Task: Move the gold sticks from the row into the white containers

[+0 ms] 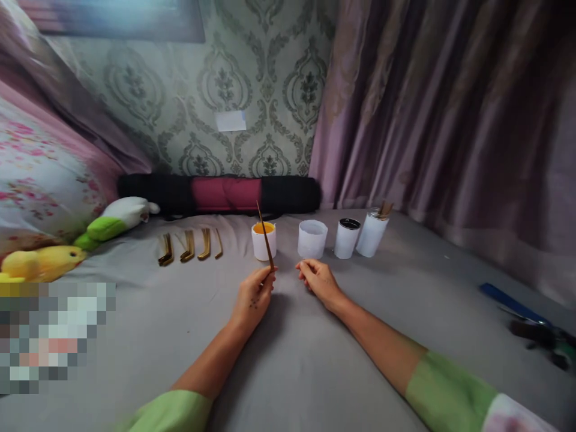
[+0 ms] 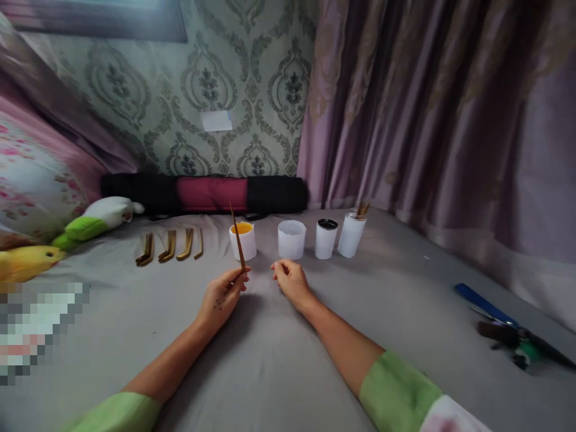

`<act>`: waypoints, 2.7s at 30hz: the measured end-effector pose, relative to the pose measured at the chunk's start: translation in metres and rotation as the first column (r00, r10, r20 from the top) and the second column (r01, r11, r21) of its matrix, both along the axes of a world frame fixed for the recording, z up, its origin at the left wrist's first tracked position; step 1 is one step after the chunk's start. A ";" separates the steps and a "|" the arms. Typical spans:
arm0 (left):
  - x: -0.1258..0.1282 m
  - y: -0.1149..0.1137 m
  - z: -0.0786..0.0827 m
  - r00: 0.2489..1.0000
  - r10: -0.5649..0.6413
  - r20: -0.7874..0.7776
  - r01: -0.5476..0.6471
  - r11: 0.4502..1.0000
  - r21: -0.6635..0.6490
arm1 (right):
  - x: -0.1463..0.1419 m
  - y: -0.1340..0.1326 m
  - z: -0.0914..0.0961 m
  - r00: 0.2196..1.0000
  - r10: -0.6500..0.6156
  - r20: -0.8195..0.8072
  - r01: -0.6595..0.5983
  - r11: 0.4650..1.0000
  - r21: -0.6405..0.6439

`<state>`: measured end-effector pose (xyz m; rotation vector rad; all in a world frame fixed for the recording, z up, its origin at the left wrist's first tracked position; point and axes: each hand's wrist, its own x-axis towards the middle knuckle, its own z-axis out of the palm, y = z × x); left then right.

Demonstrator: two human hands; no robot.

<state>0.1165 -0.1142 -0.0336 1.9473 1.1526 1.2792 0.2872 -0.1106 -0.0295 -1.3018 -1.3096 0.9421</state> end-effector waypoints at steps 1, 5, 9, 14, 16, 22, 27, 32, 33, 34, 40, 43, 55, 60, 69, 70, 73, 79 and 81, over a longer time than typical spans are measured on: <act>0.000 0.000 -0.001 0.999 -0.003 -0.035 0.004 1.000 0.013 | 0.000 0.000 0.000 1.000 0.003 -0.004 -0.003 1.000 -0.002; 0.000 0.000 -0.001 0.989 -0.002 -0.148 0.014 0.997 0.078 | -0.001 -0.002 0.002 1.000 0.025 -0.011 -0.025 1.000 0.000; 0.000 0.000 0.000 0.977 0.007 -0.211 0.024 0.990 0.142 | -0.002 -0.004 0.003 0.999 0.047 -0.019 -0.047 0.999 0.008; -0.002 -0.002 0.002 0.955 0.011 -0.295 0.043 0.983 0.176 | -0.003 -0.006 0.007 0.996 0.080 -0.032 -0.080 0.997 0.018; -0.002 -0.003 0.002 0.944 0.017 -0.330 0.044 0.983 0.177 | -0.004 -0.006 0.008 0.996 0.084 -0.038 -0.083 0.996 0.018; -0.002 -0.006 0.003 0.906 0.057 -0.419 0.028 0.981 0.193 | -0.004 -0.006 0.005 0.993 0.104 -0.060 -0.103 0.994 0.023; 0.000 -0.006 0.003 0.872 0.091 -0.481 0.012 0.978 0.207 | -0.005 -0.006 0.005 0.991 0.105 -0.081 -0.106 0.994 -0.008; 0.003 -0.009 0.006 0.797 0.108 -0.594 0.031 0.975 0.218 | -0.005 -0.006 0.004 0.988 0.097 -0.121 -0.099 0.995 -0.008; 0.003 -0.009 0.007 0.784 0.106 -0.612 0.039 0.975 0.220 | -0.004 -0.006 0.005 0.987 0.098 -0.128 -0.100 0.995 -0.004; 0.004 -0.010 0.008 0.773 0.105 -0.626 0.046 0.974 0.220 | -0.004 -0.007 0.005 0.986 0.100 -0.135 -0.102 0.995 -0.004; 0.006 -0.011 0.010 0.726 0.104 -0.679 0.079 0.969 0.232 | -0.003 -0.011 0.011 0.974 0.139 -0.177 -0.148 0.988 -0.040; 0.006 -0.011 0.011 0.711 0.104 -0.695 0.087 0.968 0.234 | -0.003 -0.012 0.012 0.965 0.160 -0.207 -0.169 0.985 -0.029; 0.008 -0.011 0.009 0.648 0.113 -0.754 0.092 0.970 0.224 | -0.003 -0.011 0.011 0.970 0.116 -0.216 -0.133 0.989 -0.067; 0.007 -0.010 0.009 0.662 0.108 -0.742 0.093 0.970 0.225 | -0.003 -0.010 0.009 0.972 0.112 -0.207 -0.130 0.989 -0.077; 0.006 -0.008 0.003 0.732 0.095 -0.675 0.089 0.968 0.234 | -0.004 -0.010 0.007 0.978 0.107 -0.181 -0.125 0.988 -0.090; 0.006 -0.007 0.002 0.748 0.084 -0.658 0.088 0.971 0.224 | -0.004 -0.010 0.007 0.978 0.109 -0.178 -0.126 0.988 -0.090; 0.006 -0.006 0.000 0.809 0.038 -0.586 0.091 0.978 0.189 | -0.004 -0.010 0.005 0.979 0.106 -0.172 -0.124 0.987 -0.100; 0.004 -0.004 -0.001 0.913 -0.045 -0.405 0.080 0.994 0.071 | -0.003 -0.010 0.006 0.979 0.104 -0.176 -0.123 0.987 -0.102; 0.003 -0.004 0.000 0.937 -0.065 -0.345 0.080 0.996 0.031 | -0.003 -0.009 0.006 0.979 0.097 -0.178 -0.116 0.988 -0.101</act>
